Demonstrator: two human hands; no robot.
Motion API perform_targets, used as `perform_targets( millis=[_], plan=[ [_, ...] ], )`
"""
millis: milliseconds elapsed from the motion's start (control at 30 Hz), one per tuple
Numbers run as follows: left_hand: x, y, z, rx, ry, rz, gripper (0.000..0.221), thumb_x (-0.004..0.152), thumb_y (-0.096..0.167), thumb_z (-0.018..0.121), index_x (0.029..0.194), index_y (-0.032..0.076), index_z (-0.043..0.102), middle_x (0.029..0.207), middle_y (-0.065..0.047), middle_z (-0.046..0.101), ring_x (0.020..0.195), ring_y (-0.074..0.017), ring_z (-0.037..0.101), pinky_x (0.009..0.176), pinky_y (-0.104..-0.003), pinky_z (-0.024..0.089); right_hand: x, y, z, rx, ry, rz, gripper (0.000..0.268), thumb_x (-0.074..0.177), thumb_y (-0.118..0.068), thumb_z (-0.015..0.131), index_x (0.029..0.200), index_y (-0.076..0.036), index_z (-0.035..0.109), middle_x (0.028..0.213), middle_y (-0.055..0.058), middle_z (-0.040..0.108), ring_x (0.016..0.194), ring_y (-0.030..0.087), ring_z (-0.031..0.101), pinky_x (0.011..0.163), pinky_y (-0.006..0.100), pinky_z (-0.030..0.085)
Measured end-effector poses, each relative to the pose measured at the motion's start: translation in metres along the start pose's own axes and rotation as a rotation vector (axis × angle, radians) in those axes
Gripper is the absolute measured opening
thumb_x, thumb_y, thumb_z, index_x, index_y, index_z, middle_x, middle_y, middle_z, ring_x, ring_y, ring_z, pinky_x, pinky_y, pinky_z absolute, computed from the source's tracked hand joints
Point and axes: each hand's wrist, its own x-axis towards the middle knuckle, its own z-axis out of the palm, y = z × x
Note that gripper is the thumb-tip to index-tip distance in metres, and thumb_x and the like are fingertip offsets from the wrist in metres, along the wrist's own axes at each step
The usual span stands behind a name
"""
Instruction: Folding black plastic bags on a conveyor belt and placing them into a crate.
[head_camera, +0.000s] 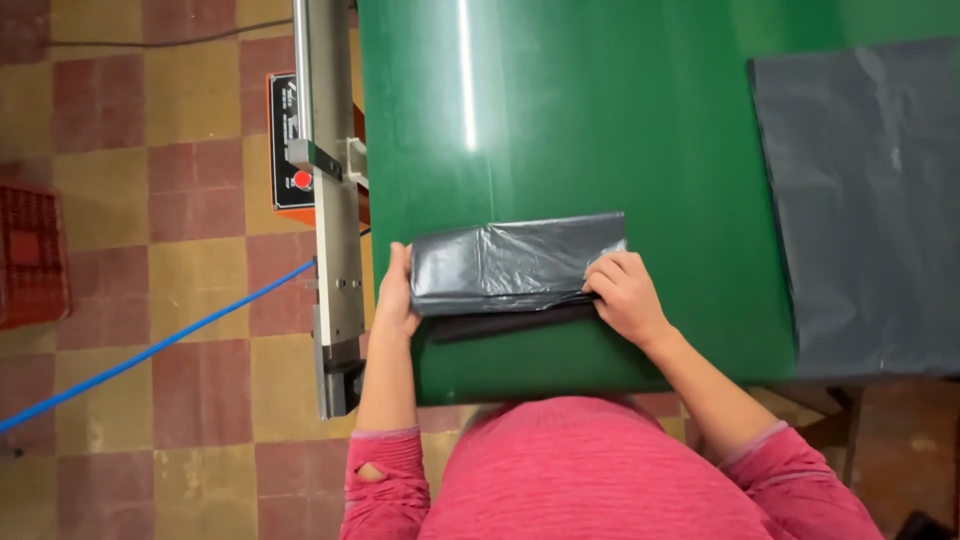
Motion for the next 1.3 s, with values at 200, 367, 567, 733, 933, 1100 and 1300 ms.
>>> perform_targets(
  millis=[200,367,567,733,933,1100,1300],
  plan=[
    [-0.092,-0.006,0.047,0.622,0.249,0.472,0.065,0.085,0.031,0.073,0.138,0.006,0.046,0.142,-0.011,0.049,0.132,-0.0274,0.050,0.105,-0.047,0.047,-0.017,-0.012,-0.004,-0.036,-0.078,0.044,0.021,0.072,0.002,0.071,0.088,-0.007,0.062,0.105,0.006,0.066,0.109,0.029,0.061,0.097,0.044,0.048],
    [-0.125,-0.003,0.045,1.812,0.007,1.222,0.052,0.083,0.035,0.078,0.123,0.006,0.061,0.129,-0.014,0.062,0.125,-0.0339,0.055,0.096,-0.049,0.048,0.005,-0.069,-0.002,-0.158,-0.176,0.023,0.034,0.072,0.003,0.065,0.106,-0.002,0.064,0.126,0.016,0.061,0.130,0.038,0.054,0.112,0.050,0.042],
    [-0.096,-0.013,0.066,2.214,-0.695,0.642,0.015,0.095,0.030,0.071,0.099,0.015,0.071,0.098,-0.002,0.072,0.097,-0.0262,0.070,0.078,-0.043,0.055,-0.021,-0.118,0.055,0.175,-0.187,-0.040,0.054,0.075,-0.003,0.067,0.128,0.007,0.059,0.136,0.024,0.057,0.135,0.043,0.049,0.115,0.054,0.035],
    [-0.034,-0.004,0.116,1.496,-0.884,0.363,0.033,0.091,0.042,0.068,0.097,0.011,0.080,0.084,-0.009,0.076,0.072,-0.0275,0.072,0.068,-0.041,0.058,-0.085,-0.102,0.073,0.344,-0.009,0.124,0.035,0.085,0.000,0.066,0.120,-0.007,0.067,0.125,0.012,0.070,0.128,0.034,0.063,0.120,0.050,0.043],
    [0.074,-0.029,0.083,1.120,-0.419,-0.237,0.069,0.106,0.061,0.040,0.100,0.006,0.081,0.086,-0.015,0.073,0.062,-0.0209,0.064,0.065,-0.039,0.048,-0.091,-0.043,0.087,1.143,0.240,1.319,0.025,0.113,-0.015,0.053,0.126,0.002,0.066,0.117,0.031,0.070,0.084,0.029,0.056,0.093,0.072,0.033],
    [0.013,-0.033,0.141,1.860,0.042,0.531,0.055,0.097,0.059,0.061,0.080,0.007,0.070,0.080,-0.019,0.072,0.078,-0.0402,0.067,0.068,-0.049,0.050,-0.096,0.002,0.082,1.934,0.298,1.401,0.040,0.107,-0.028,0.044,0.132,0.002,0.053,0.126,0.017,0.070,0.109,0.031,0.071,0.098,0.047,0.056],
    [-0.019,-0.038,0.183,2.041,0.266,0.845,0.052,0.089,0.060,0.071,0.084,0.009,0.066,0.083,-0.010,0.069,0.084,-0.0351,0.067,0.067,-0.053,0.049,-0.201,-0.012,-0.008,1.838,0.003,1.183,0.040,0.102,-0.023,0.054,0.127,0.007,0.059,0.119,0.021,0.072,0.106,0.033,0.072,0.095,0.047,0.056]
  ],
)
